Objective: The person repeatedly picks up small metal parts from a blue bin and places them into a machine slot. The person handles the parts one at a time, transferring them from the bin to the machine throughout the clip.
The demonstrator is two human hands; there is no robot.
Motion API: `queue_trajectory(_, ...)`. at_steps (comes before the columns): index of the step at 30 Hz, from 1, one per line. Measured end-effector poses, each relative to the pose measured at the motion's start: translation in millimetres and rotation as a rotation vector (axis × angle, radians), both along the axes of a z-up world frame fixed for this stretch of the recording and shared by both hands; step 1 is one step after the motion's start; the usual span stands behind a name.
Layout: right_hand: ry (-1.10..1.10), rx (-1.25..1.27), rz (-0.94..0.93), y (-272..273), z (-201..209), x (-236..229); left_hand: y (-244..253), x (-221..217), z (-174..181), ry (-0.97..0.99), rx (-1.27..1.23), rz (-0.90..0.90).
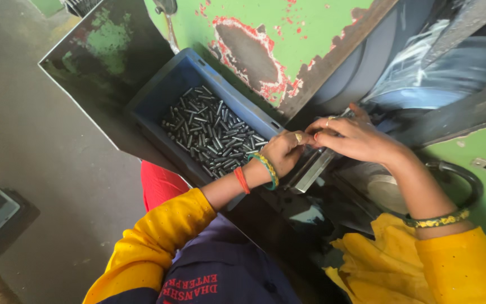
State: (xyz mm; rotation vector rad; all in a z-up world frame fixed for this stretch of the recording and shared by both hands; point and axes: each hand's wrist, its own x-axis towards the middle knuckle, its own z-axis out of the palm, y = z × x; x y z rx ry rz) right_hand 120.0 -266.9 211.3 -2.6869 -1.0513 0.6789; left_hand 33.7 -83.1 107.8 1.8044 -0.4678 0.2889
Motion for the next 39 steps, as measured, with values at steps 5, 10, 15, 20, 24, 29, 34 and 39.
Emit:
queue_trajectory(5,0.058,-0.129,-0.062,9.3,5.6,-7.3,42.3,-1.4,3.0,-0.118,0.088,0.082)
queue_trajectory(10,0.022,-0.085,-0.044,7.3,0.6,-4.1,98.6,-11.5,-20.5,0.193,0.812,0.024)
queue_trajectory(15,0.005,-0.071,-0.048,2.2,-5.9,-1.1,99.5,-17.8,-65.3,0.473,1.291,-0.166)
queue_trajectory(20,-0.013,-0.012,-0.025,-1.5,-7.8,-1.0,97.6,-12.7,-87.7,0.494,1.325,-0.203)
queue_trajectory(24,-0.035,-0.025,-0.023,-3.0,-11.8,2.2,98.4,-15.0,-86.2,0.366,1.288,-0.228)
queue_trajectory(29,-0.093,0.058,0.033,-4.9,-14.6,5.3,100.5,-16.9,-49.5,0.436,1.223,-0.181)
queue_trajectory(34,-0.096,0.093,0.005,-6.5,-16.3,6.4,83.6,-26.5,-13.0,0.173,0.231,0.082)
queue_trajectory(39,-0.103,0.12,-0.008,-5.8,-17.9,8.2,20.1,-23.9,-6.7,0.091,-0.17,0.112)
